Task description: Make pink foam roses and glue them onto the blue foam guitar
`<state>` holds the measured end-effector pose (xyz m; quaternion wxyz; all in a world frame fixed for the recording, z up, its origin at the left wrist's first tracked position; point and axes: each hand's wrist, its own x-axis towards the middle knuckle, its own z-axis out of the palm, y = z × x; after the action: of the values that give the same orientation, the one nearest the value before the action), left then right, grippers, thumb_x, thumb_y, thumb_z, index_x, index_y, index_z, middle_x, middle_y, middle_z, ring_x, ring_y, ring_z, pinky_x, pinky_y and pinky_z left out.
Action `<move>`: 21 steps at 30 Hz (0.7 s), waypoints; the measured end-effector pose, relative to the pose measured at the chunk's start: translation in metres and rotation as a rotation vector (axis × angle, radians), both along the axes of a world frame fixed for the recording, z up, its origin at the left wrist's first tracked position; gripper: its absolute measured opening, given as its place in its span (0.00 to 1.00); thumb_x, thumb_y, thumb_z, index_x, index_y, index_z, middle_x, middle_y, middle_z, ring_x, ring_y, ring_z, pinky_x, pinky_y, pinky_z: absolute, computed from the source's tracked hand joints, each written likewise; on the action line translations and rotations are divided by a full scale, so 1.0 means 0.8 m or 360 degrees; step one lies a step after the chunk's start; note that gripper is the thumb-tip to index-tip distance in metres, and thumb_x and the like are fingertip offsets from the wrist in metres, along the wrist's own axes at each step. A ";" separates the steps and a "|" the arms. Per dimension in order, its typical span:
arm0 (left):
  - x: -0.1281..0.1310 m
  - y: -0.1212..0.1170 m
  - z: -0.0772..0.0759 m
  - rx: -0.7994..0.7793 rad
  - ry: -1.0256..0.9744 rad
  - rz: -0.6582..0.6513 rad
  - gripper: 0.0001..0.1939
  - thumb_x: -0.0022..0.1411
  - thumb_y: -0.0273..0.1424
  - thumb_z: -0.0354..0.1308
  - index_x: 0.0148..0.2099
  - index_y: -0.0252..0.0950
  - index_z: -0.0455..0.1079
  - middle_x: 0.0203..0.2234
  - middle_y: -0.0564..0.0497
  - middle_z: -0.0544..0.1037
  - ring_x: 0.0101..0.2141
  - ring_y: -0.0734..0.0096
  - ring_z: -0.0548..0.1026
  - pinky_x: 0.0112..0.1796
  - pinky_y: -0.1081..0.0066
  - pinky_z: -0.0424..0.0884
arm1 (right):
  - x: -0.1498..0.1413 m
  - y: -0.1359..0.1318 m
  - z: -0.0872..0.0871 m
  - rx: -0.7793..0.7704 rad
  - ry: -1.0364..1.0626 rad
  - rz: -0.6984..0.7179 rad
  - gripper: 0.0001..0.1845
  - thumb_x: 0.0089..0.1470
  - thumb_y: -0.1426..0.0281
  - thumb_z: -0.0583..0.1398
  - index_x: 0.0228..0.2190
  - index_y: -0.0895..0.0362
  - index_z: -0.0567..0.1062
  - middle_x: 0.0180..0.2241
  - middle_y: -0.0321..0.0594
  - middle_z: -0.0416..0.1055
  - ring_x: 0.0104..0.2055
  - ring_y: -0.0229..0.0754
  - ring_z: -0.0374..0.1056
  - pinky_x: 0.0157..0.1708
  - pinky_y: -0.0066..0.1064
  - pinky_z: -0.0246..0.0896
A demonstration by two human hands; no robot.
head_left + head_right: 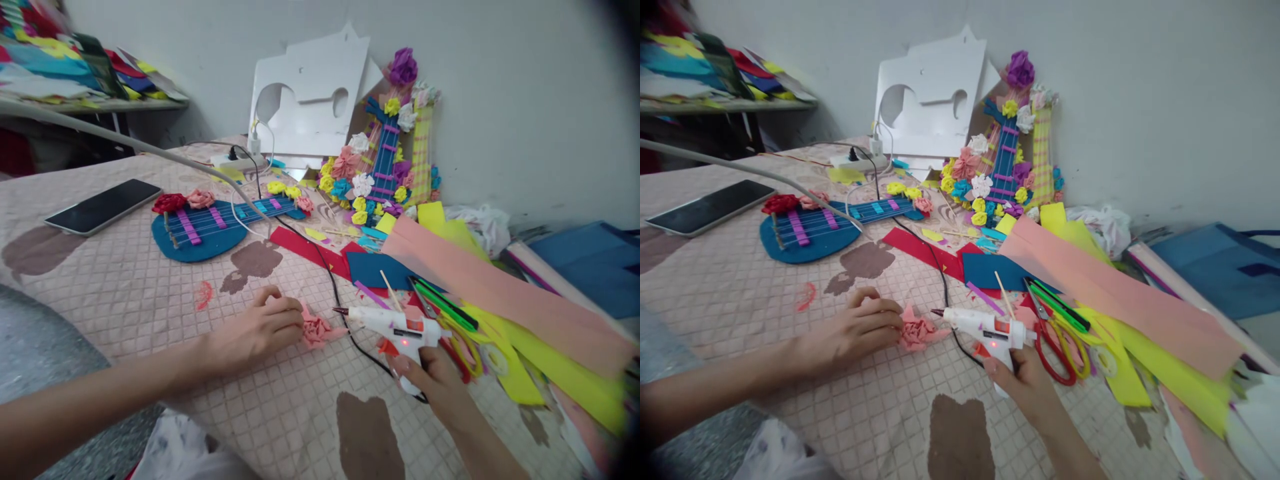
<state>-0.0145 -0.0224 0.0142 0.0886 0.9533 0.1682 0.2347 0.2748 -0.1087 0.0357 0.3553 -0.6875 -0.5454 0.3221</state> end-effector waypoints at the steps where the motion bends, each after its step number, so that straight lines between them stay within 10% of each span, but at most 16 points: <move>1: 0.001 0.000 0.001 -0.0023 0.0005 0.0002 0.14 0.70 0.24 0.41 0.37 0.34 0.67 0.37 0.50 0.76 0.46 0.66 0.68 0.49 0.60 0.51 | -0.001 0.000 0.000 -0.0015 0.0019 -0.0016 0.17 0.42 0.59 0.63 0.14 0.56 0.67 0.14 0.34 0.61 0.20 0.38 0.59 0.17 0.26 0.52; 21: 0.016 0.001 0.003 -0.0250 -0.0072 0.0082 0.05 0.65 0.27 0.51 0.40 0.37 0.69 0.34 0.51 0.76 0.40 0.68 0.70 0.47 0.62 0.54 | 0.004 -0.004 -0.013 -0.0112 0.0189 -0.0109 0.22 0.40 0.51 0.63 0.16 0.57 0.66 0.14 0.32 0.59 0.17 0.35 0.53 0.17 0.26 0.48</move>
<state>-0.0015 -0.0216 0.0165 0.1608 0.9332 0.2085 0.2446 0.2781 -0.1115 0.0251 0.3733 -0.6975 -0.4879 0.3689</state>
